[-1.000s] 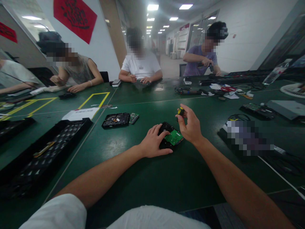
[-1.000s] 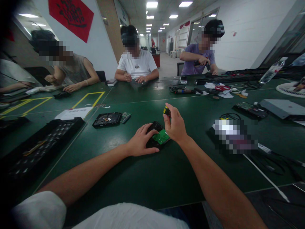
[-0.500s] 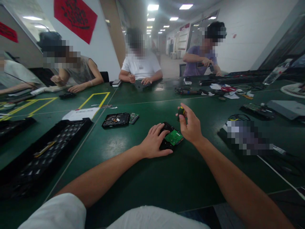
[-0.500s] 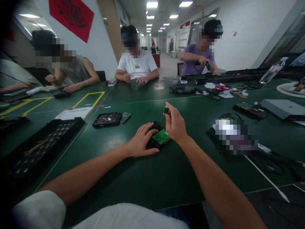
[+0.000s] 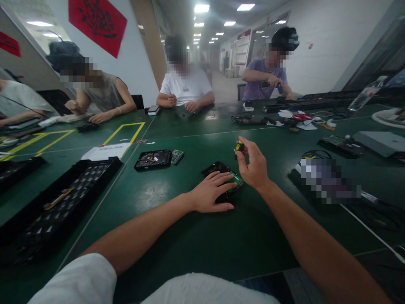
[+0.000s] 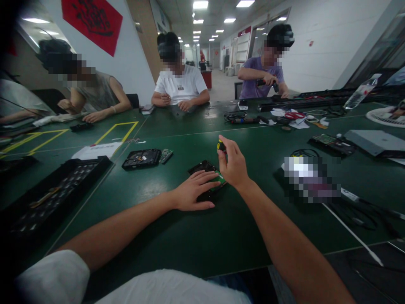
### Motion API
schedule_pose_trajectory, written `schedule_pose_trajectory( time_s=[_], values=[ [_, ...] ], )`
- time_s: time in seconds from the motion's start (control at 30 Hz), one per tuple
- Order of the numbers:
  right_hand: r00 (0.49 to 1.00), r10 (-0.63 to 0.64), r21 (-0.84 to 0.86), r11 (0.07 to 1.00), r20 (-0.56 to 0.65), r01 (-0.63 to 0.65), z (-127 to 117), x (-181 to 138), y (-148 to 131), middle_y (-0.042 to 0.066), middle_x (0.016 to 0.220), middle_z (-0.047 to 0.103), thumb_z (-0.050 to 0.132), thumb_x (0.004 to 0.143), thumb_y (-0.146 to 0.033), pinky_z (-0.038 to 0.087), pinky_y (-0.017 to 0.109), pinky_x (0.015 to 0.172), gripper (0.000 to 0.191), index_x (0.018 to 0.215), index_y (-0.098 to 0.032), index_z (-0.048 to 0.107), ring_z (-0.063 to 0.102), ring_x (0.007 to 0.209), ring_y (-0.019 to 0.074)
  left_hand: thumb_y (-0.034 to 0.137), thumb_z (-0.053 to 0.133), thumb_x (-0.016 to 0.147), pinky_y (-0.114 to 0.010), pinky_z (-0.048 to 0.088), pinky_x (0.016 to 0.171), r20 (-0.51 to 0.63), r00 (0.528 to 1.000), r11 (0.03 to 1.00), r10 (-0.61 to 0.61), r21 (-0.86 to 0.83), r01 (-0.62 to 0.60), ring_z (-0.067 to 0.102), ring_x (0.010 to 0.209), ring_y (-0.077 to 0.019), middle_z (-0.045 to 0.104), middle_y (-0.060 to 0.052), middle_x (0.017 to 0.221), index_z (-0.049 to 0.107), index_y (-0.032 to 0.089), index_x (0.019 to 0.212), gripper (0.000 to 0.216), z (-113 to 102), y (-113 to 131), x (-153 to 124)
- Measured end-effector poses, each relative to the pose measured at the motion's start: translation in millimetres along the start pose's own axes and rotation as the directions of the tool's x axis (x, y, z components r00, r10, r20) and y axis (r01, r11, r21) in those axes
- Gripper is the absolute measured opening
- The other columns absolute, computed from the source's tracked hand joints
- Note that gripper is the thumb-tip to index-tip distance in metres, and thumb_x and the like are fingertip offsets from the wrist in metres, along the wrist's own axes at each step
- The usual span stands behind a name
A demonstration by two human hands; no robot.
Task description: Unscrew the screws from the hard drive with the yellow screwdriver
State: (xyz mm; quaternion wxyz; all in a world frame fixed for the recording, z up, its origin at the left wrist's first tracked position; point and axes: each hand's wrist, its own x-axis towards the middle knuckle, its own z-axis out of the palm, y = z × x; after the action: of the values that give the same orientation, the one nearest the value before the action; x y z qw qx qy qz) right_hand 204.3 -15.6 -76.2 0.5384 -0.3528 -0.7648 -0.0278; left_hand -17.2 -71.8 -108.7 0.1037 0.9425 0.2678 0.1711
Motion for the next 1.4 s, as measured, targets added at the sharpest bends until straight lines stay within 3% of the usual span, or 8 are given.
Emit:
schedule_pose_trajectory(
  time_s=[0.13,0.3,0.57,0.87,1.17,1.4],
  values=[
    [1.0,-0.005,-0.001,1.0,0.006,0.005,-0.8,0.5,-1.3,0.013,0.132,0.067,0.055,0.106,-0.033,0.062,0.051,0.095,0.047,0.152,-0.028,0.052,0.07,0.109,0.029,0.068,0.064,0.096,-0.061,0.026,0.13,-0.009,1.0,1.0,0.011,-0.002,-0.011,0.037,0.158,-0.0372,0.041,-0.016,0.17,0.048,0.026,0.161,0.079,-0.6,0.1,0.0],
    [0.998,-0.045,-0.031,0.999,-0.036,0.044,-3.0,3.0,-2.9,0.011,0.118,0.066,0.066,0.101,-0.037,0.063,0.048,0.087,0.042,0.142,-0.029,0.061,0.068,0.101,0.0272,0.068,0.063,0.096,-0.06,0.027,0.13,-0.017,1.0,1.0,0.017,0.014,-0.016,0.039,0.157,-0.0378,0.042,-0.018,0.169,0.049,0.024,0.16,0.079,-0.2,0.3,-0.4],
    [1.0,-0.006,0.014,1.0,0.012,0.005,0.4,0.0,2.0,0.013,0.138,0.067,0.049,0.107,-0.031,0.061,0.053,0.098,0.049,0.156,-0.029,0.048,0.069,0.116,0.0304,0.066,0.064,0.097,-0.06,0.027,0.13,-0.031,0.999,1.0,0.017,-0.002,-0.017,0.038,0.158,-0.0373,0.043,-0.017,0.169,0.048,0.025,0.161,0.078,2.2,-0.9,-1.7],
    [0.997,-0.052,-0.044,0.998,-0.051,0.05,-2.7,4.5,-3.9,0.009,0.111,0.063,0.07,0.099,-0.037,0.062,0.046,0.084,0.04,0.137,-0.028,0.062,0.065,0.095,0.0258,0.069,0.057,0.099,-0.058,0.023,0.132,0.005,1.0,1.0,0.003,0.024,-0.003,0.034,0.16,-0.0346,0.04,-0.016,0.171,0.048,0.022,0.161,0.078,1.0,-1.1,-1.6],
    [1.0,-0.023,0.006,1.0,0.017,0.022,1.2,0.7,-1.6,0.013,0.135,0.068,0.051,0.106,-0.028,0.059,0.053,0.1,0.051,0.157,-0.028,0.047,0.07,0.113,0.03,0.069,0.057,0.099,-0.057,0.023,0.132,0.015,1.0,0.999,0.001,0.037,-0.001,0.034,0.16,-0.034,0.04,-0.017,0.17,0.047,0.022,0.162,0.079,1.0,-2.3,-1.5],
    [0.998,-0.063,-0.042,0.997,-0.026,0.061,-0.3,2.6,-2.7,0.012,0.118,0.066,0.067,0.1,-0.031,0.063,0.048,0.087,0.044,0.142,-0.026,0.058,0.068,0.101,0.0278,0.067,0.059,0.099,-0.059,0.026,0.13,-0.022,0.999,0.999,0.027,0.041,-0.026,0.037,0.159,-0.0358,0.042,-0.018,0.169,0.048,0.021,0.16,0.077,4.5,-3.6,-2.4]
  ],
)
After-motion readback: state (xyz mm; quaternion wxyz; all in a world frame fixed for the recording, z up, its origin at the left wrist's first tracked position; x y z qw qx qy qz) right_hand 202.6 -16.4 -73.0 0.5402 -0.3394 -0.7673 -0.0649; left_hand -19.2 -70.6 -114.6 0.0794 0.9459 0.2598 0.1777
